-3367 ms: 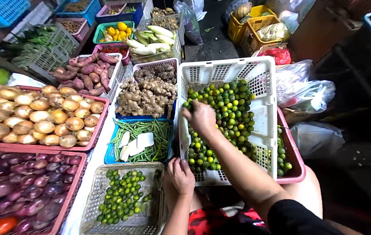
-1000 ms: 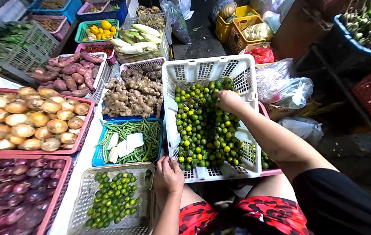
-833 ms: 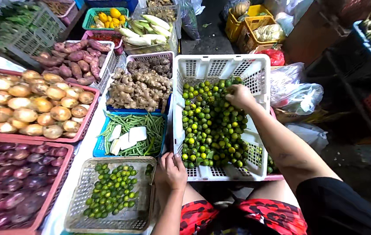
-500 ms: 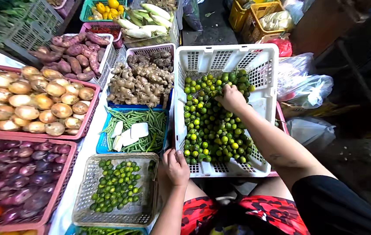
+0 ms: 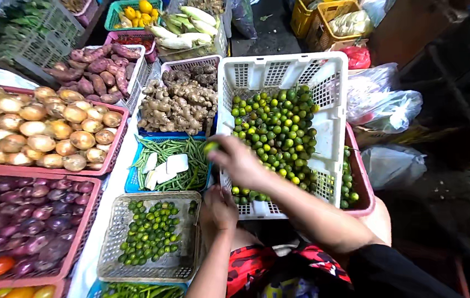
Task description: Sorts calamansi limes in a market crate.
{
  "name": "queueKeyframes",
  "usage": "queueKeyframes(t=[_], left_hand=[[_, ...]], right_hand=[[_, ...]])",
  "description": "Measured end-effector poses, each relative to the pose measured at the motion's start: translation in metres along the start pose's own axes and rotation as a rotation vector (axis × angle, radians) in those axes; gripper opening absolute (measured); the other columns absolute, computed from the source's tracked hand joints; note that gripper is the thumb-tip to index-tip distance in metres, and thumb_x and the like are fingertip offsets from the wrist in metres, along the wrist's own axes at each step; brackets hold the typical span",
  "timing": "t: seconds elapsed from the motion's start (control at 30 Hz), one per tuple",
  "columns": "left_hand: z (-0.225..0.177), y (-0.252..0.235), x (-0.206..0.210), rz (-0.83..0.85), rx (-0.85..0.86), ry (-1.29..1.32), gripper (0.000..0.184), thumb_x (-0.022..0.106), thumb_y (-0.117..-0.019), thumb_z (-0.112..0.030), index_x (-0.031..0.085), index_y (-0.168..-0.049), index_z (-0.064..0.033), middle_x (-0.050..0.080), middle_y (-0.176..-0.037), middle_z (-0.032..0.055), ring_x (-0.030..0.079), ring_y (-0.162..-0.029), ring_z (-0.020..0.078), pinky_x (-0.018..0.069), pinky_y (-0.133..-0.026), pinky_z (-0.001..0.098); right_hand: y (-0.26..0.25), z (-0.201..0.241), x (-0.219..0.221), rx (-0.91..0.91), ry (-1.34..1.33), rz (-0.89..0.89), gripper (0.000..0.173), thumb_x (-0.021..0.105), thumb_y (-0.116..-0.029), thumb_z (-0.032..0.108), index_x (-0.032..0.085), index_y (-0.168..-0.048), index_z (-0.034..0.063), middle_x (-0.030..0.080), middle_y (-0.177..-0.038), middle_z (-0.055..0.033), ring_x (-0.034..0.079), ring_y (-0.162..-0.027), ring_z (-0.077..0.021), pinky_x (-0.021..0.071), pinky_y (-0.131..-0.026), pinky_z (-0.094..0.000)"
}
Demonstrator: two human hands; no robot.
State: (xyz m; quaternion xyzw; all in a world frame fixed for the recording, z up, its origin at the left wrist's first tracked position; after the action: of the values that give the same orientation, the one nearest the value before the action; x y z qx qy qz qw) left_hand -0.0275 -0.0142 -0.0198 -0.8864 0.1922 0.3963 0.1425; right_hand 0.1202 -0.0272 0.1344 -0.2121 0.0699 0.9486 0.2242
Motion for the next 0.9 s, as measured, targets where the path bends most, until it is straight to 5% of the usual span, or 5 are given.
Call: queueKeyframes(t=[0.13,0.3,0.47,0.7,0.9], left_hand=[[-0.021,0.02,-0.025,0.395,-0.208,-0.359,0.057,0.07,-0.0958,-0.032,0.061,-0.133,0.0096,0.06,-0.136,0.0305,0.053,-0.135,0.0405,0.0363,-0.115,0.0553],[-0.001,-0.004,0.0,-0.121,0.054,0.047,0.03,0.058,-0.1011,-0.021,0.072,-0.113,0.0025,0.066,-0.124,0.0216,0.063,-0.12,0.0316,0.0501,-0.107,0.0433],[0.006,-0.002,0.009,-0.16,0.065,0.111,0.032,0.055,-0.1029,-0.024,0.072,-0.111,0.001,0.066,-0.123,0.0178,0.062,-0.118,0.027,0.0504,-0.104,0.038],[0.006,-0.001,0.01,-0.169,0.054,0.117,0.033,0.054,-0.1031,-0.026,0.073,-0.11,0.0007,0.066,-0.123,0.0178,0.062,-0.118,0.0272,0.05,-0.105,0.0381],[0.004,-0.001,0.01,-0.169,0.056,0.106,0.031,0.054,-0.1034,-0.024,0.072,-0.11,0.001,0.066,-0.122,0.0168,0.063,-0.116,0.0249,0.0511,-0.103,0.0356]], right_hand=[[0.007,0.039,0.071,-0.271,0.029,0.4,0.051,0.052,-0.109,0.033,0.044,-0.156,0.013,0.041,-0.16,-0.0146,0.057,-0.133,-0.0278,0.0504,-0.108,-0.0462],[-0.003,-0.051,-0.007,-0.258,0.362,-0.176,0.027,0.065,-0.0947,0.005,0.072,-0.12,0.0086,0.067,-0.13,-0.0102,0.063,-0.122,-0.0265,0.0534,-0.103,-0.0467],[-0.024,-0.169,-0.084,0.138,0.767,-0.137,0.041,0.065,-0.0978,0.012,0.062,-0.138,0.0138,0.064,-0.136,-0.0144,0.066,-0.116,-0.0404,0.0555,-0.094,-0.0604],[-0.018,-0.153,-0.085,0.328,-0.389,-0.43,0.033,0.044,-0.1017,0.018,0.056,-0.131,0.0085,0.062,-0.121,-0.0139,0.069,-0.092,-0.0267,0.0612,-0.073,-0.0473],[-0.056,-0.154,-0.032,0.284,0.856,-0.14,0.037,0.075,-0.0919,0.026,0.067,-0.119,0.0024,0.06,-0.127,-0.0247,0.064,-0.111,-0.0448,0.0553,-0.085,-0.0605]])
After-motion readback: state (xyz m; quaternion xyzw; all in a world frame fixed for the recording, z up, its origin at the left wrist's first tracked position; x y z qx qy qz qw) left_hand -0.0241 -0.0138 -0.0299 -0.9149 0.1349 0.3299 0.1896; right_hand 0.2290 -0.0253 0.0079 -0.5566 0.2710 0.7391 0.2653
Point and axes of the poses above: each hand's wrist, its own y-axis away from the middle knuckle, its own x-axis out of the palm, z = x × y, the point moved 2 cm from there along -y, towards the middle knuckle
